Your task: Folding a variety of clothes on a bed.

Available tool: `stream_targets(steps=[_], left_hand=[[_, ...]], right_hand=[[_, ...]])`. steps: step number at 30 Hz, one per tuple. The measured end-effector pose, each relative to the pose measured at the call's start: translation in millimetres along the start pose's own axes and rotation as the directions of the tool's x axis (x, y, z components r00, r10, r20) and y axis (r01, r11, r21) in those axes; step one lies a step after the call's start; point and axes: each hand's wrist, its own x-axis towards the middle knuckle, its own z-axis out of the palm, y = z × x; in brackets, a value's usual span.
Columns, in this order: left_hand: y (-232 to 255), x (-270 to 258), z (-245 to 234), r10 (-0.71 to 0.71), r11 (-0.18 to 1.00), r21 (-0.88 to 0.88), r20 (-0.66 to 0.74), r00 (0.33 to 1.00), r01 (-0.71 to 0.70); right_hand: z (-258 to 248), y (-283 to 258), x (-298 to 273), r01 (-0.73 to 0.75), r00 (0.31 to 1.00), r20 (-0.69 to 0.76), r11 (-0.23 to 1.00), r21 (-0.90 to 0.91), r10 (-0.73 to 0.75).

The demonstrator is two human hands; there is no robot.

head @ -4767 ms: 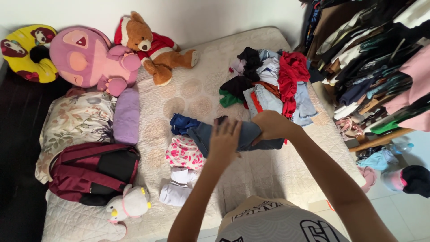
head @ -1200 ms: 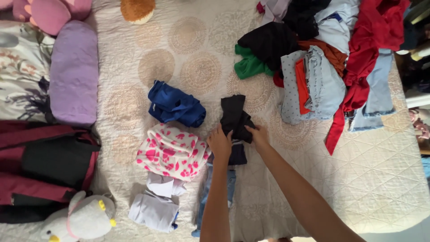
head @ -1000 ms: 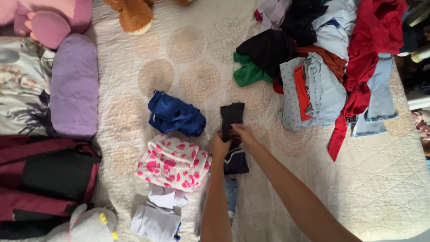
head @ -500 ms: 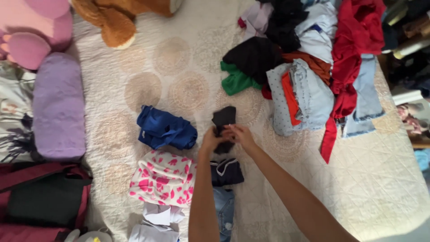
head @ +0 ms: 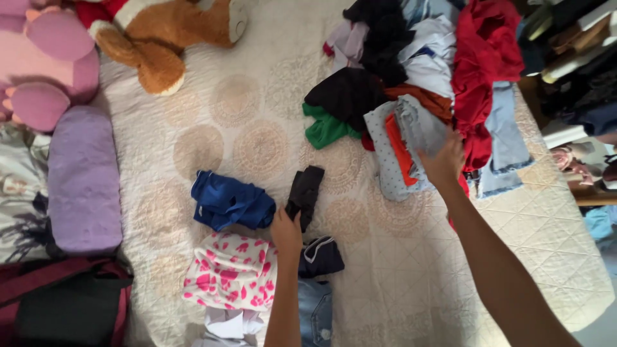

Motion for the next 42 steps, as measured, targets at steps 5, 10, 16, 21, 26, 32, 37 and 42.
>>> stream_targets(steps=[5, 10, 16, 21, 26, 32, 37, 42], left_hand=[[17, -50, -11, 0.142, 0.988, -0.031, -0.173, 0.975, -0.149], [31, -88, -10, 0.138, 0.981, -0.106, -0.196, 0.971, -0.161], [38, -108, 10, 0.197, 0.972, -0.090, -0.197, 0.960, -0.218], [70, -98, 14, 0.204, 0.956, -0.181, -0.153, 0.967, -0.231], [88, -98, 35, 0.223, 0.934, -0.257, -0.124, 0.967, -0.249], [105, -96, 52, 0.186, 0.930, -0.316, -0.041, 0.982, -0.189], [82, -112, 60, 0.181, 0.909, -0.376, -0.034, 0.983, -0.180], [51, -121, 46, 0.063, 0.820, -0.570, -0.002, 0.998, -0.052]], right_hand=[[13, 19, 13, 0.116, 0.983, 0.171, 0.958, -0.263, -0.072], [23, 29, 33, 0.235, 0.948, 0.290, 0.898, -0.373, -0.127], [8, 6, 30, 0.188, 0.909, 0.417, 0.905, -0.382, -0.012], [35, -20, 3, 0.106, 0.948, 0.312, 0.983, -0.148, -0.056], [29, -73, -14, 0.047, 0.907, 0.419, 0.979, -0.198, 0.041], [50, -85, -7, -0.012, 0.911, 0.398, 0.971, -0.237, 0.108], [47, -55, 0, -0.007, 0.906, 0.418, 0.987, -0.160, 0.075], [36, -11, 11, 0.017, 0.870, 0.493, 1.000, 0.000, -0.015]])
